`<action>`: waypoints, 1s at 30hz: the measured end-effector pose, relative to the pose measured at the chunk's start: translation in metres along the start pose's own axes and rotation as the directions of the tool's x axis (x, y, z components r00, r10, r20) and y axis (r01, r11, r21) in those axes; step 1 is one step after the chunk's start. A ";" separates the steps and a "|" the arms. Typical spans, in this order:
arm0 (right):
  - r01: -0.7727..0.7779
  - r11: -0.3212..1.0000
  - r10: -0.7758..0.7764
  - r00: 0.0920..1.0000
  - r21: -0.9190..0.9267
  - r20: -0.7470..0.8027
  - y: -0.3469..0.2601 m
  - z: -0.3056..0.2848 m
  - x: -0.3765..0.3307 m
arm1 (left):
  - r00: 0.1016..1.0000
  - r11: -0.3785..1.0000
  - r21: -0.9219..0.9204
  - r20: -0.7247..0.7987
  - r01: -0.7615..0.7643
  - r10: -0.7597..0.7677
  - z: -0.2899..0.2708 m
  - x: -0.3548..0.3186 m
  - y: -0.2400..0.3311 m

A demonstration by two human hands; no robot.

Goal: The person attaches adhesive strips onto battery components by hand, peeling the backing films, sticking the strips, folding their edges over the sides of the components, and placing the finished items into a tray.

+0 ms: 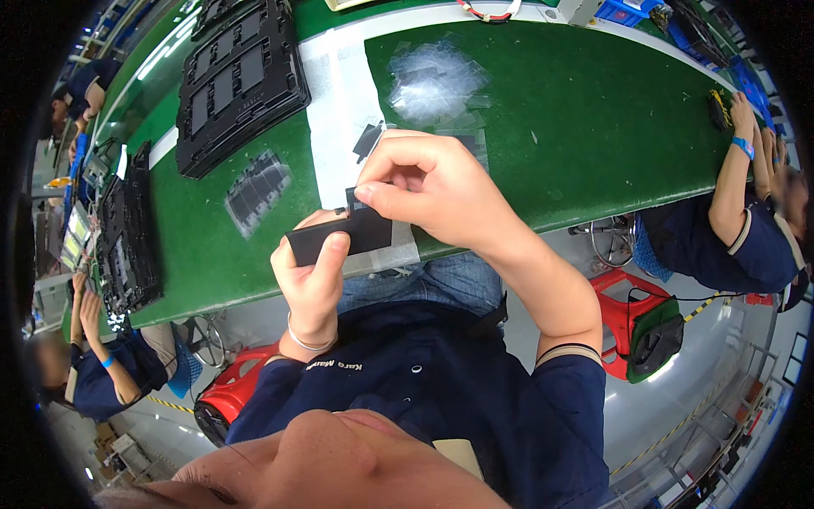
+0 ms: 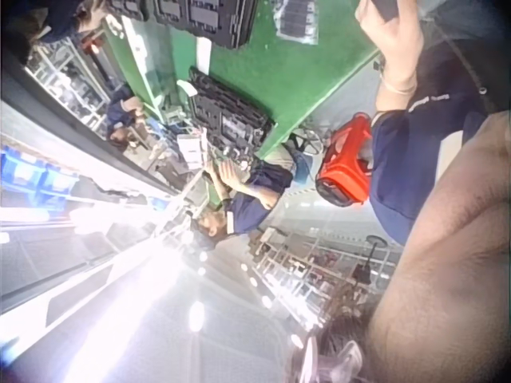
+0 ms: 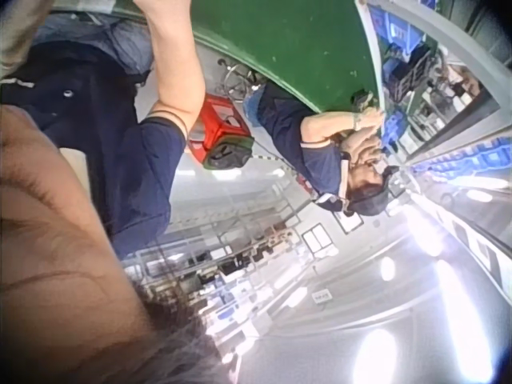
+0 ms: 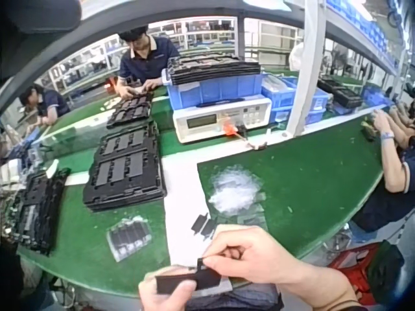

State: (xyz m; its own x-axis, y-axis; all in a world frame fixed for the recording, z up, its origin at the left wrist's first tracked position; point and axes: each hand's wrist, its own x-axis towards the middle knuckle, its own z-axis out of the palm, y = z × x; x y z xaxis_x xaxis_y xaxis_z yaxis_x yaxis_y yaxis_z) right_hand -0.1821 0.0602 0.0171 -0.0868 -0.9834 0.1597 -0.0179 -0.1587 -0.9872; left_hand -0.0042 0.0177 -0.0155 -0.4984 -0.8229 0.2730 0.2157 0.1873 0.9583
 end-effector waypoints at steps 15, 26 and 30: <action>0.140 0.984 -0.130 0.987 -0.112 0.094 0.002 0.001 0.004 | 0.967 0.981 0.057 0.189 -0.183 0.170 -0.006 0.005 -0.009; 0.071 0.889 -0.162 0.973 0.453 0.164 0.034 0.013 0.012 | 0.931 0.827 -0.432 0.227 0.360 -0.287 -0.006 -0.005 -0.005; -0.073 0.944 0.006 0.979 0.322 0.203 0.023 -0.007 0.004 | 0.990 0.963 -0.228 0.035 0.144 -0.140 -0.004 -0.012 0.002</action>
State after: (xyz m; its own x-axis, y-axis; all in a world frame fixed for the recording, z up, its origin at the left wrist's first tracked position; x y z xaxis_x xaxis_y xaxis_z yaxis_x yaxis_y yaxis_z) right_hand -0.1894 0.0537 -0.0053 0.1174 -0.9818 0.1492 0.3106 -0.1064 -0.9446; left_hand 0.0055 0.0260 -0.0169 -0.5530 -0.8215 0.1389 0.3270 -0.0607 0.9431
